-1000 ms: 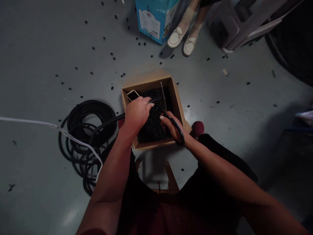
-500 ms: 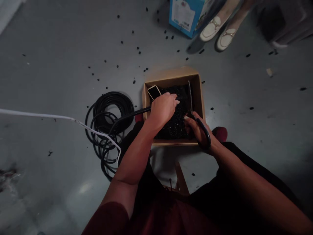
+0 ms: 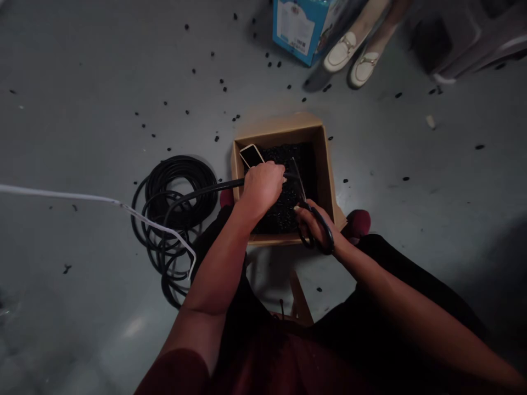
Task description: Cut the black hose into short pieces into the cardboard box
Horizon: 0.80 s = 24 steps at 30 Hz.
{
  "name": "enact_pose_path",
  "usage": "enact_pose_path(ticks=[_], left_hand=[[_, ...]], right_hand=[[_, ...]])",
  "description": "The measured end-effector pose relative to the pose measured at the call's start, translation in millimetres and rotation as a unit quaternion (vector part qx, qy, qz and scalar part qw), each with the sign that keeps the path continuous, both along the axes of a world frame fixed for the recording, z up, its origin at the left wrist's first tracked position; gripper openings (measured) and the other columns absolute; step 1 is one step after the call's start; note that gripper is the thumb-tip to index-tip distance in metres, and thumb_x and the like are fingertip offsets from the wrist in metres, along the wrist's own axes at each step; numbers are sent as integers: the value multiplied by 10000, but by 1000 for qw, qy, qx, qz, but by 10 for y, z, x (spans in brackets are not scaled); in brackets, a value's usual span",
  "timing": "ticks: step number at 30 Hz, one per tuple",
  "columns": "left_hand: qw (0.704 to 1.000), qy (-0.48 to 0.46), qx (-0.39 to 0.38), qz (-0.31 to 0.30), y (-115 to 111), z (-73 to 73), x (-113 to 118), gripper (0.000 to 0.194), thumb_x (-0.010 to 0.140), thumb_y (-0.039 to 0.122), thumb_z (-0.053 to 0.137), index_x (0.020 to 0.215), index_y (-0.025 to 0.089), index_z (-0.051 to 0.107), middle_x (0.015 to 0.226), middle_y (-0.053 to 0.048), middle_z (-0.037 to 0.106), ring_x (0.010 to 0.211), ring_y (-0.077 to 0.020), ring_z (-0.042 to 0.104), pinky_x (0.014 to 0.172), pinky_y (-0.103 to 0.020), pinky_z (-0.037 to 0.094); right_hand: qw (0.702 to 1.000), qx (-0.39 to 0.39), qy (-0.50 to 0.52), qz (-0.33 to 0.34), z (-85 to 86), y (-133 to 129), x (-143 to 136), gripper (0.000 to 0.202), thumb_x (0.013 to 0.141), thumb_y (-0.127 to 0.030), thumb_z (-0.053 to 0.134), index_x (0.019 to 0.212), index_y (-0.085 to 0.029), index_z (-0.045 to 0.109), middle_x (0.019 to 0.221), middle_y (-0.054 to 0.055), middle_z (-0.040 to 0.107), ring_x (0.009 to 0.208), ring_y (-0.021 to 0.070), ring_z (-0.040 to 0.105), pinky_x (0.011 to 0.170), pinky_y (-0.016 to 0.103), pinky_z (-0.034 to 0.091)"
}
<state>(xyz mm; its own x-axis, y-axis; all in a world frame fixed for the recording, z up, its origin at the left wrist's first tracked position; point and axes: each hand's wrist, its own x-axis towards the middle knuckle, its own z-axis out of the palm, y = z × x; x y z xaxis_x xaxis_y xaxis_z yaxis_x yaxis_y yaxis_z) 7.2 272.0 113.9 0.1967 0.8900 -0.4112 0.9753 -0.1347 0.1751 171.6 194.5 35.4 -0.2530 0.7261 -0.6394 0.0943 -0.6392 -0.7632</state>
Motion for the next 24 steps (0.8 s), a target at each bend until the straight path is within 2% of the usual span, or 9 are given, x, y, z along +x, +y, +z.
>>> enact_pose_path(ticks=[4, 9, 12, 17, 21, 24], left_hand=[[999, 12, -15, -33, -8, -31, -1, 275, 951, 215, 490, 1065, 171, 736, 1038, -117, 723, 952, -251, 685, 846, -371, 527], [991, -45, -75, -97, -7, -14, 73, 290, 932, 223, 525, 1135, 196, 730, 1096, -108, 726, 1044, -267, 676, 868, -363, 516], [982, -89, -102, -130, -11, 26, 134, 318, 928, 216, 531, 1194, 220, 706, 1134, -86, 725, 1075, -242, 668, 889, -333, 504], [983, -97, -108, -109, -8, 55, 191, 310, 928, 204, 505, 1154, 179, 716, 1127, -97, 726, 1070, -233, 667, 891, -321, 498], [985, -106, -91, -97, -8, -29, 210, 300, 938, 208, 489, 1133, 170, 714, 1116, -99, 716, 1046, -228, 663, 895, -328, 492], [986, -138, -38, -80, -26, -60, 249, 291, 954, 224, 491, 1156, 172, 693, 1150, -100, 693, 1086, -228, 632, 945, -351, 475]], right_hand=[[1000, 7, 9, -19, -28, 52, 39, 392, 786, -564, 641, 837, -231, 439, 629, -70, 494, 469, 95, 467, 423, 235, 387], [993, 43, -6, -112, -13, 286, 171, 411, 776, -560, 680, 963, -233, 514, 763, -30, 608, 642, 130, 603, 579, 264, 508], [992, 61, 23, -105, 65, 396, 223, 420, 758, -545, 718, 985, -237, 545, 836, -16, 638, 688, 137, 626, 609, 273, 527], [990, 2, 104, -97, 191, 413, 165, 481, 669, -469, 800, 973, -228, 517, 718, -43, 611, 562, 116, 584, 524, 261, 496], [990, 22, 103, -99, 224, 418, 131, 462, 653, -429, 796, 948, -229, 501, 661, -60, 578, 514, 103, 534, 492, 257, 460], [987, 46, 99, -115, 241, 474, 169, 427, 667, -423, 768, 932, -243, 485, 638, -71, 540, 504, 103, 505, 486, 263, 441]])
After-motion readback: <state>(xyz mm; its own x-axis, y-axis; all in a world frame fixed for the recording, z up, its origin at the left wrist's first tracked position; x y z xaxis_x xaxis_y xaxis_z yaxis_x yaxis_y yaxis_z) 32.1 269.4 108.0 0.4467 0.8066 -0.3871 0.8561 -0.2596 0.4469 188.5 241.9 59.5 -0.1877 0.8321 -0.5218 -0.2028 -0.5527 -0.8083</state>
